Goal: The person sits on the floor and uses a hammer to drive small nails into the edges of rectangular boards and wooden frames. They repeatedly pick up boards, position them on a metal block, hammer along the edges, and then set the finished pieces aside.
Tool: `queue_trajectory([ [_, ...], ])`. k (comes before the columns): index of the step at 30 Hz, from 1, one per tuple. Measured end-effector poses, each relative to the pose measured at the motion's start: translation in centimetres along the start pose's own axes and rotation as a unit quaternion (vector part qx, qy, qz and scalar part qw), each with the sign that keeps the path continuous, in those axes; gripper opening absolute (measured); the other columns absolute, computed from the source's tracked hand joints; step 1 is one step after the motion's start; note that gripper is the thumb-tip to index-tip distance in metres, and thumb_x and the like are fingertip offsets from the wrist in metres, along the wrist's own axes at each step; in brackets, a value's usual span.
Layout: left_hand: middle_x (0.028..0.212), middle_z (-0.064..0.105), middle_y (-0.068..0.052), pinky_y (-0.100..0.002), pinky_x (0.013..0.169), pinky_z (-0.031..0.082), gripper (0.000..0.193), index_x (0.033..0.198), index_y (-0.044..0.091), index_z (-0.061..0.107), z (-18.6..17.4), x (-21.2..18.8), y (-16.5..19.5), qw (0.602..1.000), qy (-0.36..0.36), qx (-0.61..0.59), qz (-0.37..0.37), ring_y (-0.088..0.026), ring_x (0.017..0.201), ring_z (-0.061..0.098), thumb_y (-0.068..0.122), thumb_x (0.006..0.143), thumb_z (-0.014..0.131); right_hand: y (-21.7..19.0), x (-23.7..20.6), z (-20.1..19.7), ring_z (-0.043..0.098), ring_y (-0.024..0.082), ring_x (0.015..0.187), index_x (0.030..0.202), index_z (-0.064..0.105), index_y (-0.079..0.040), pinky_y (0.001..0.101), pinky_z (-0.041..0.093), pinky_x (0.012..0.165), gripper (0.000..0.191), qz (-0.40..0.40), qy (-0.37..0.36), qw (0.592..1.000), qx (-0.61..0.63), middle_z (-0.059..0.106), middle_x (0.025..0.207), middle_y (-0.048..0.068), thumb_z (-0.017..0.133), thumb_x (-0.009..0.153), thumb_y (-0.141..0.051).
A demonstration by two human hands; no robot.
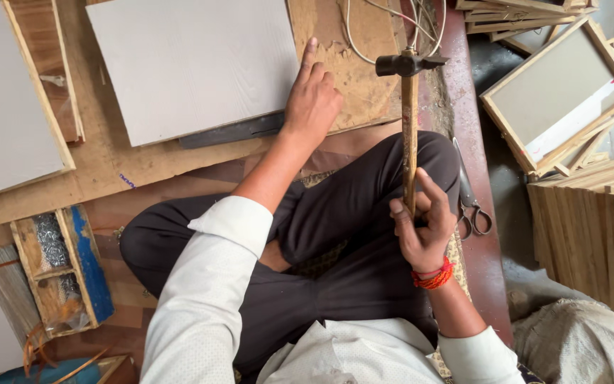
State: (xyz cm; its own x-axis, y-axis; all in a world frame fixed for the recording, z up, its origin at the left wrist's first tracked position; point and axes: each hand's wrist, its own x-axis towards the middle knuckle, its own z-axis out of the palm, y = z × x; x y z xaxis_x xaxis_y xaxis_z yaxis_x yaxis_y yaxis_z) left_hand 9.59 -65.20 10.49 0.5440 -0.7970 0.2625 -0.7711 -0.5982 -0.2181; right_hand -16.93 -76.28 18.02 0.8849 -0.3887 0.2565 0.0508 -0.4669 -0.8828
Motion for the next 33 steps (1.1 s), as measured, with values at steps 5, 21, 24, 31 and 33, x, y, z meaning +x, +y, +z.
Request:
queue_trajectory([
  [5,0.078,0.071,-0.005,-0.056,0.129,0.009,0.016,0.071,0.011,0.077,2.3,1.1,0.3,0.994,-0.047,0.037,0.089,-0.025,0.098,0.066,0.008,0.085,0.071,0.8,0.7,-0.3,0.056,0.005,0.056,0.152,0.043,0.002,0.0207,0.042,0.052,0.056,-0.003,0.005,1.000,0.008,0.065,0.077,0.003,0.067,0.101,0.003],
  [21,0.093,0.073,-0.003,-0.052,0.124,0.020,0.015,0.099,0.014,0.073,-6.5,-12.1,-7.7,0.905,0.214,-0.268,-0.251,-0.022,0.100,0.068,0.002,0.090,0.076,-1.4,1.1,1.0,0.071,0.013,0.071,0.148,0.050,0.000,0.0264,0.051,0.064,0.055,-0.061,-0.033,0.990,-0.123,0.075,0.096,0.013,0.074,0.098,-0.002],
  [24,0.099,0.073,-0.002,-0.051,0.131,0.024,0.012,0.094,0.012,0.068,-6.7,-15.4,-10.8,0.881,0.132,-0.316,-0.326,-0.024,0.109,0.067,0.000,0.093,0.072,-3.5,1.5,2.4,0.072,0.021,0.072,0.141,0.058,-0.004,0.0295,0.053,0.064,0.049,-0.086,-0.072,0.981,-0.161,0.075,0.096,0.015,0.076,0.096,-0.006],
  [31,0.163,0.039,-0.008,-0.064,0.126,0.004,0.014,0.090,0.015,0.067,-3.1,-16.9,-12.7,0.894,0.090,-0.341,-0.277,-0.039,0.156,0.018,0.014,0.091,0.081,-6.7,2.2,7.2,0.063,0.025,0.057,0.139,0.064,-0.010,0.0350,0.047,0.052,0.049,-0.102,-0.177,0.958,-0.203,0.070,0.083,0.012,0.076,0.091,-0.011],
  [33,0.166,0.032,-0.007,-0.063,0.126,0.001,0.016,0.089,0.017,0.068,-2.4,-17.3,-12.9,0.891,0.080,-0.355,-0.271,-0.038,0.157,0.013,0.020,0.091,0.083,-7.5,2.3,7.9,0.060,0.025,0.056,0.140,0.064,-0.012,0.0359,0.046,0.052,0.049,-0.125,-0.181,0.954,-0.203,0.068,0.080,0.010,0.075,0.092,-0.011],
])
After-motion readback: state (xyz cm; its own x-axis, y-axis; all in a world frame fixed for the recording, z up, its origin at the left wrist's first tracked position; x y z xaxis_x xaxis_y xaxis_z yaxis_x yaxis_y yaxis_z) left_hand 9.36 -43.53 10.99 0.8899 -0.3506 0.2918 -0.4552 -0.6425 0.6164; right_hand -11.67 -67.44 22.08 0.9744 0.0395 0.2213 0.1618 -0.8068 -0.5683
